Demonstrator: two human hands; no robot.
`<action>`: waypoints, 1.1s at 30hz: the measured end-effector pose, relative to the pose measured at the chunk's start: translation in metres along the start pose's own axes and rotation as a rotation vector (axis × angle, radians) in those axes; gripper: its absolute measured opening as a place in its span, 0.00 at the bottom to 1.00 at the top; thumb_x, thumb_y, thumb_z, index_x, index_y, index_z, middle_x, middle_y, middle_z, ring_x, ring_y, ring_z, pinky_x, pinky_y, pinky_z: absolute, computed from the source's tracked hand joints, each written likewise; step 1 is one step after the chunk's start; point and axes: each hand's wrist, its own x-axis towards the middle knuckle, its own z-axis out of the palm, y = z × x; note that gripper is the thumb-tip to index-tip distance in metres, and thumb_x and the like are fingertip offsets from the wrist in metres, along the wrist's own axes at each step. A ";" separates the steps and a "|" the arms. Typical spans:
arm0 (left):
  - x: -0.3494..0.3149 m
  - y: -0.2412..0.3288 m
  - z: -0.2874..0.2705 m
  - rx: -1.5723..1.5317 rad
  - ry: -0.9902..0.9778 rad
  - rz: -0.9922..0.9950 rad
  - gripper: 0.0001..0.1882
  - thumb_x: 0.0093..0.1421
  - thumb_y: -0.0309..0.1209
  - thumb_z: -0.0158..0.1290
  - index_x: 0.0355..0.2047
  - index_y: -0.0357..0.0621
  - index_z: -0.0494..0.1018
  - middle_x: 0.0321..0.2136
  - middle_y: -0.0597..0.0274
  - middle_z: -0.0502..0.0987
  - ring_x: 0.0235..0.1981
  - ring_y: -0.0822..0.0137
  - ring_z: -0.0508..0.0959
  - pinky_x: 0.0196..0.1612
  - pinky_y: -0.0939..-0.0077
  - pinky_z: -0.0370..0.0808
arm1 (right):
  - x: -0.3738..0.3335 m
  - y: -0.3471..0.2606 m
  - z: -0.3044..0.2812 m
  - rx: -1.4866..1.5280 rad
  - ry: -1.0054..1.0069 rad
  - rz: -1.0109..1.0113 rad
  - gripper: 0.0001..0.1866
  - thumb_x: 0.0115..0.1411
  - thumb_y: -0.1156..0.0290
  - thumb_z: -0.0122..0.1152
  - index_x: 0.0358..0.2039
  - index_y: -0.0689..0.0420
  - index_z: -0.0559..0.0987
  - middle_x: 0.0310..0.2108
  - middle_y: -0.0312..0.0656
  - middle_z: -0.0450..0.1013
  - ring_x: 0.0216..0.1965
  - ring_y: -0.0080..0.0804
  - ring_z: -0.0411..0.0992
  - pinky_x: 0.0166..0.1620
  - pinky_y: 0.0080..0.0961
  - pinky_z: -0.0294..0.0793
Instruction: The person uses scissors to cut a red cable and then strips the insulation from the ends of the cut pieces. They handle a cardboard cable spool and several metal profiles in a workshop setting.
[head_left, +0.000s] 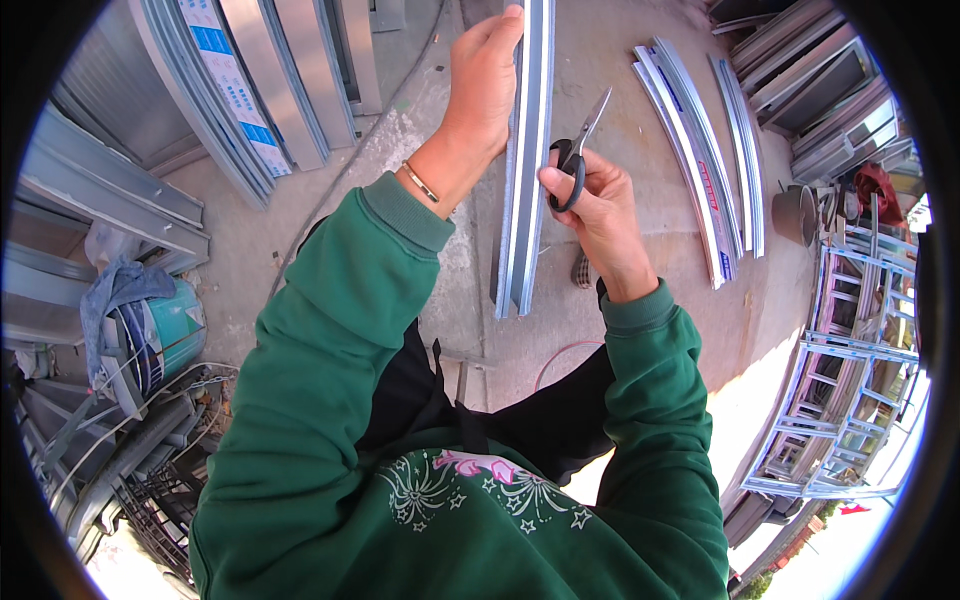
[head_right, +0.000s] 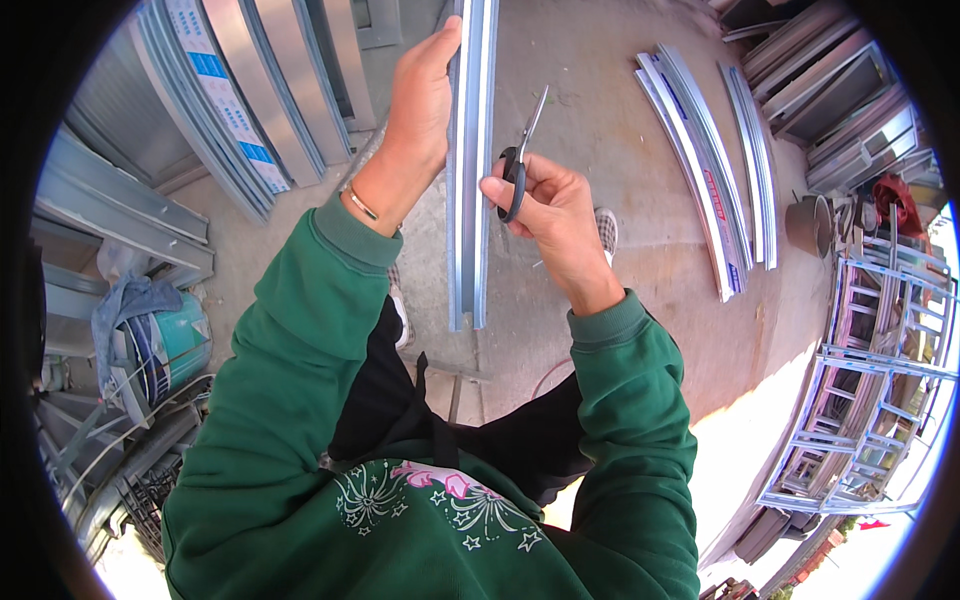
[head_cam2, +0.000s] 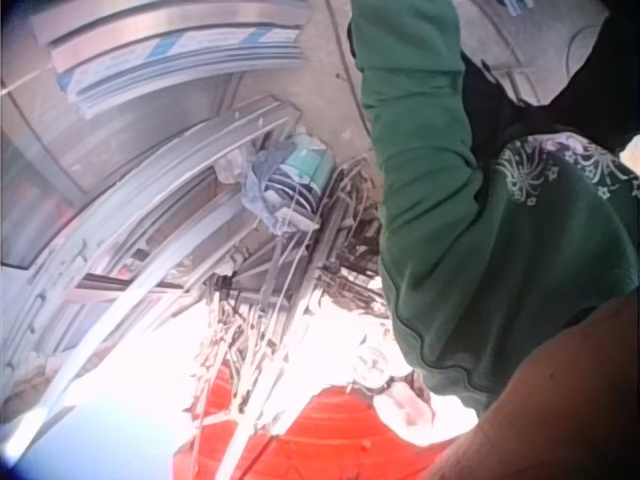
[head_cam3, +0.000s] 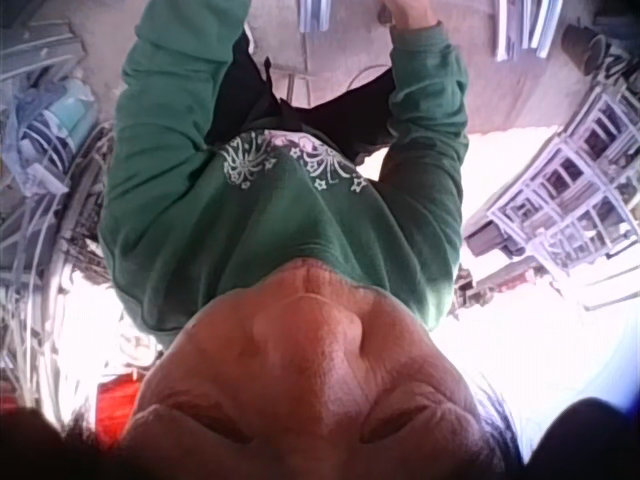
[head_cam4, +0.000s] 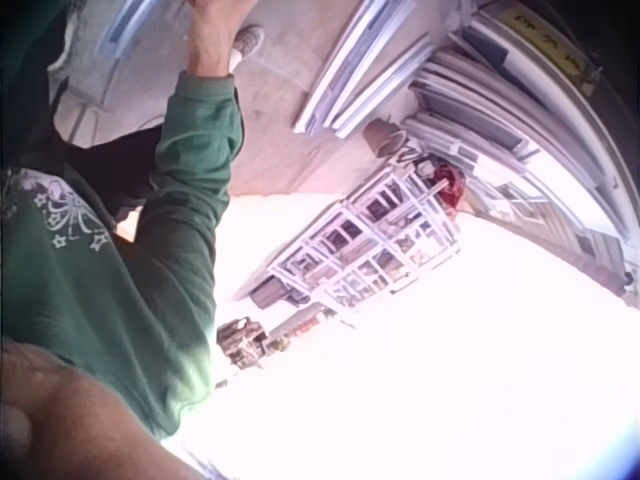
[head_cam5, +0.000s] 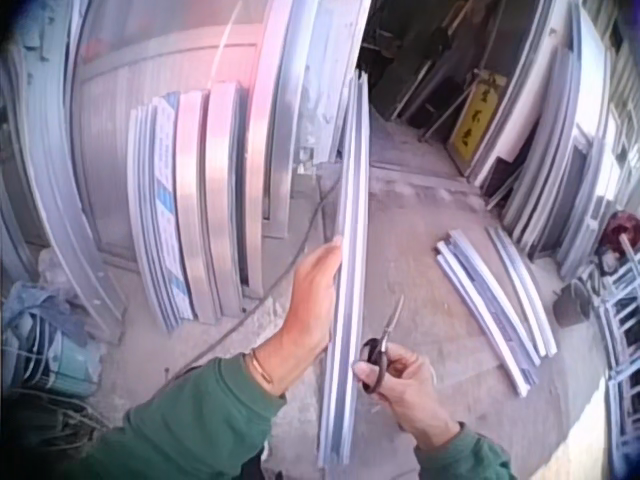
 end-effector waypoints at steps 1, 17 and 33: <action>0.000 0.000 0.001 0.005 0.000 -0.009 0.18 0.75 0.45 0.49 0.36 0.44 0.77 0.26 0.70 0.75 0.25 0.78 0.72 0.28 0.79 0.69 | 0.000 0.000 0.000 0.003 -0.010 -0.024 0.08 0.62 0.66 0.74 0.35 0.55 0.83 0.25 0.25 0.72 0.23 0.10 0.63 0.26 0.12 0.57; -0.003 -0.004 0.012 -0.069 -0.041 -0.089 0.22 0.76 0.51 0.48 0.30 0.52 0.77 0.19 0.77 0.71 0.18 0.80 0.68 0.21 0.82 0.60 | 0.003 0.000 0.005 0.129 -0.043 -0.119 0.09 0.63 0.67 0.74 0.33 0.56 0.82 0.23 0.28 0.73 0.21 0.11 0.62 0.25 0.13 0.56; -0.014 0.007 0.013 -0.062 -0.068 -0.072 0.27 0.75 0.54 0.48 0.41 0.40 0.79 0.27 0.70 0.75 0.24 0.79 0.72 0.28 0.82 0.69 | 0.004 -0.010 0.001 -0.028 -0.096 -0.081 0.08 0.60 0.69 0.76 0.35 0.57 0.84 0.23 0.28 0.75 0.21 0.09 0.63 0.23 0.10 0.57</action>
